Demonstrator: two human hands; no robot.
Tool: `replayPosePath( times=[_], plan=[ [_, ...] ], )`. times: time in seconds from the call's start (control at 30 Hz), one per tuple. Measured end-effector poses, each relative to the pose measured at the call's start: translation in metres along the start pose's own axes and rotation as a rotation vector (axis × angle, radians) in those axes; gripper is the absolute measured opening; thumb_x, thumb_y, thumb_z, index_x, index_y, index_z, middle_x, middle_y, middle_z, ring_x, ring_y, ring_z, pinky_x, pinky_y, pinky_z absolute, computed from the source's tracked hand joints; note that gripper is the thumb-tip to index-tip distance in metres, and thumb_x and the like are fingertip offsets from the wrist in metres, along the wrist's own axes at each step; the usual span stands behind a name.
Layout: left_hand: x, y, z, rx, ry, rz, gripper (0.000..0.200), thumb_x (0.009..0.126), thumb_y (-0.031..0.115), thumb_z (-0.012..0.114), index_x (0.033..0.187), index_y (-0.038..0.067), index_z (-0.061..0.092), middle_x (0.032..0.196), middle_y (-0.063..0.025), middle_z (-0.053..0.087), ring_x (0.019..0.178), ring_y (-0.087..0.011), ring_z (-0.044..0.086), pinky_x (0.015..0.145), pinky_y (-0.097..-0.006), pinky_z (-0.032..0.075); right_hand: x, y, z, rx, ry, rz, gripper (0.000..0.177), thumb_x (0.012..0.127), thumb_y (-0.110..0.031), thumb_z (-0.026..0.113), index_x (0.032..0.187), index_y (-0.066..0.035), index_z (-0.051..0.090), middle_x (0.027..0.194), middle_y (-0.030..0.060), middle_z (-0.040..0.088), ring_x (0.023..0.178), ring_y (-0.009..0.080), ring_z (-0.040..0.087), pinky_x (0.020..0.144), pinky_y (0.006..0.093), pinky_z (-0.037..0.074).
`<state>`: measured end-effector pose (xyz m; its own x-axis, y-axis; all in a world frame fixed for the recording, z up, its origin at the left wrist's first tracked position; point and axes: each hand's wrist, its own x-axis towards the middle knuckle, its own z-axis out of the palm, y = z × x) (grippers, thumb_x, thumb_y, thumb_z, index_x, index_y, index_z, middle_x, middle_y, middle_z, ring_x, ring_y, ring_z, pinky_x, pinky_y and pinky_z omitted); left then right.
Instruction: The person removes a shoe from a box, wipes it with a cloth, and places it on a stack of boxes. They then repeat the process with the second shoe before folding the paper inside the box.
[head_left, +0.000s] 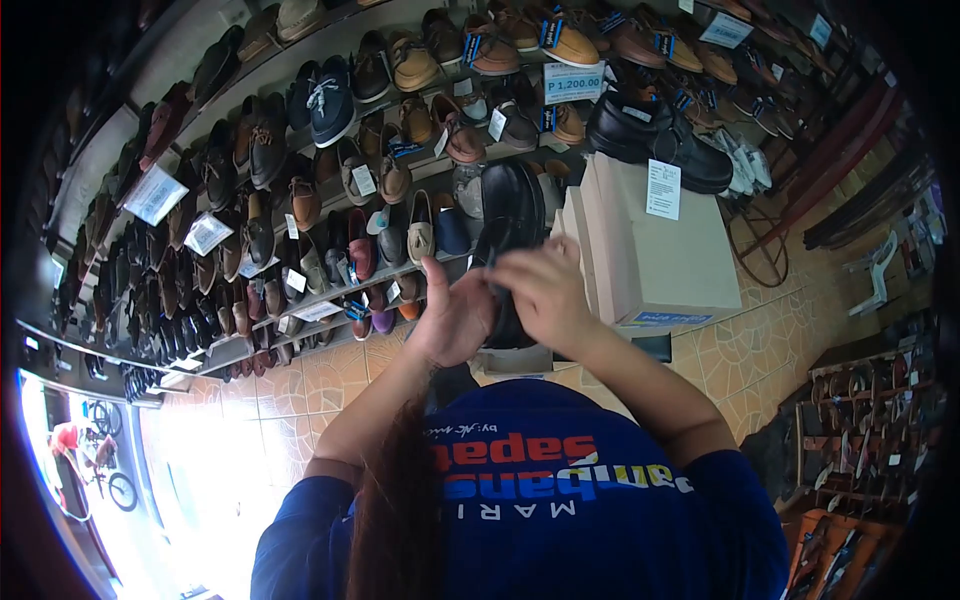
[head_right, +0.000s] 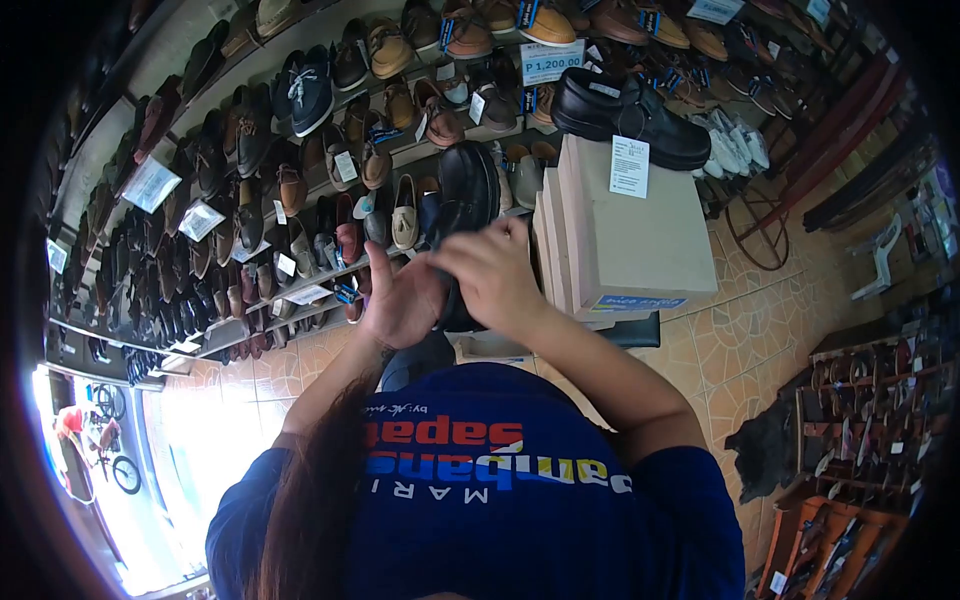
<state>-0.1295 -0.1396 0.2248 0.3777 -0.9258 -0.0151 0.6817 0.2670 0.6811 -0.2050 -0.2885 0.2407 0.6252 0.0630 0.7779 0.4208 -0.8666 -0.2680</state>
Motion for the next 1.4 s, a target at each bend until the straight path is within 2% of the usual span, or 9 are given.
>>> replayPosePath(
  times=[0.23,0.5,0.63,0.87,0.97,1.07,1.17,1.3,1.4],
  plan=[
    [0.003,0.0,0.014,-0.045,-0.015,0.012,0.11,0.067,0.085,0.031,0.137,0.001,0.028,0.131,-0.0134,0.044,0.119,-0.0238,0.042,0.102,-0.0355,0.031,-0.02,0.022,0.005,0.024,0.071,0.336,0.039,0.066,0.004,0.053,0.101,-0.011,0.061,0.094,0.0073,0.061,0.09,0.0263,0.057,0.083,0.041,0.033],
    [0.002,0.015,0.012,-0.133,-0.008,0.114,0.105,0.068,0.084,0.031,0.131,0.0,0.031,0.13,-0.0111,0.04,0.123,-0.0225,0.037,0.103,-0.0329,0.028,-0.04,-0.021,-0.005,0.09,-0.13,0.138,0.037,0.064,0.005,0.054,0.096,-0.009,0.065,0.093,0.0086,0.062,0.083,0.0272,0.056,0.081,0.0372,0.034],
    [0.005,0.006,0.017,-0.089,0.041,0.101,0.103,0.069,0.083,0.032,0.131,0.0,0.032,0.129,-0.0112,0.041,0.123,-0.0221,0.037,0.103,-0.0327,0.029,-0.016,0.014,0.007,0.041,0.046,0.335,0.037,0.066,0.004,0.053,0.098,-0.011,0.063,0.092,0.0063,0.061,0.086,0.0255,0.056,0.081,0.0395,0.033],
    [0.002,0.017,0.018,-0.214,0.062,0.189,0.092,0.074,0.079,0.034,0.126,0.002,0.036,0.126,-0.0116,0.042,0.119,-0.0235,0.039,0.102,-0.0336,0.029,-0.049,-0.019,0.0,0.226,-0.14,0.022,0.036,0.067,0.006,0.055,0.098,-0.009,0.064,0.095,0.0056,0.06,0.086,0.0213,0.056,0.086,0.0401,0.038],
    [0.001,0.028,0.004,-0.463,-0.234,0.168,0.074,0.083,0.065,0.04,0.124,0.004,0.038,0.127,-0.0123,0.041,0.12,-0.0243,0.038,0.102,-0.0352,0.029,-0.044,-0.007,-0.003,0.746,0.189,0.608,0.035,0.078,0.002,0.055,0.111,-0.01,0.057,0.104,0.0068,0.059,0.094,0.0227,0.057,0.091,0.0404,0.038],
    [-0.001,0.024,0.007,-0.331,-0.08,0.218,0.047,0.088,0.034,0.047,0.123,0.004,0.038,0.125,-0.0117,0.043,0.116,-0.0235,0.043,0.097,-0.0339,0.036,-0.02,0.022,-0.002,1.59,0.635,1.216,0.027,0.09,-0.013,0.049,0.116,-0.006,0.048,0.113,0.0139,0.054,0.106,0.0257,0.052,0.095,0.0463,0.04],
    [-0.006,0.031,0.027,-0.115,0.011,0.127,0.043,0.079,0.003,0.046,0.121,0.004,0.039,0.122,-0.0096,0.045,0.11,-0.021,0.05,0.087,-0.0279,0.042,-0.019,0.032,0.014,1.792,0.498,1.501,0.036,0.092,-0.024,0.044,0.121,-0.002,0.044,0.116,0.0182,0.053,0.107,0.0314,0.053,0.096,0.046,0.04],
    [-0.002,0.014,-0.006,0.22,0.049,0.166,0.059,0.074,-0.01,0.048,0.129,0.004,0.034,0.127,-0.0091,0.046,0.111,-0.0171,0.053,0.085,-0.025,0.044,-0.023,0.035,0.019,1.857,0.523,1.46,0.034,0.093,-0.023,0.042,0.12,-0.003,0.044,0.116,0.019,0.054,0.107,0.034,0.053,0.095,0.048,0.041],
    [-0.005,0.015,0.002,0.701,0.159,0.151,0.058,0.076,0.002,0.061,0.128,0.001,0.035,0.12,-0.0134,0.051,0.108,-0.0194,0.055,0.085,-0.0281,0.045,-0.025,0.032,0.024,1.828,0.493,1.444,0.032,0.093,-0.021,0.042,0.12,-0.003,0.045,0.114,0.0189,0.054,0.106,0.0339,0.053,0.095,0.0474,0.041]
  ],
)
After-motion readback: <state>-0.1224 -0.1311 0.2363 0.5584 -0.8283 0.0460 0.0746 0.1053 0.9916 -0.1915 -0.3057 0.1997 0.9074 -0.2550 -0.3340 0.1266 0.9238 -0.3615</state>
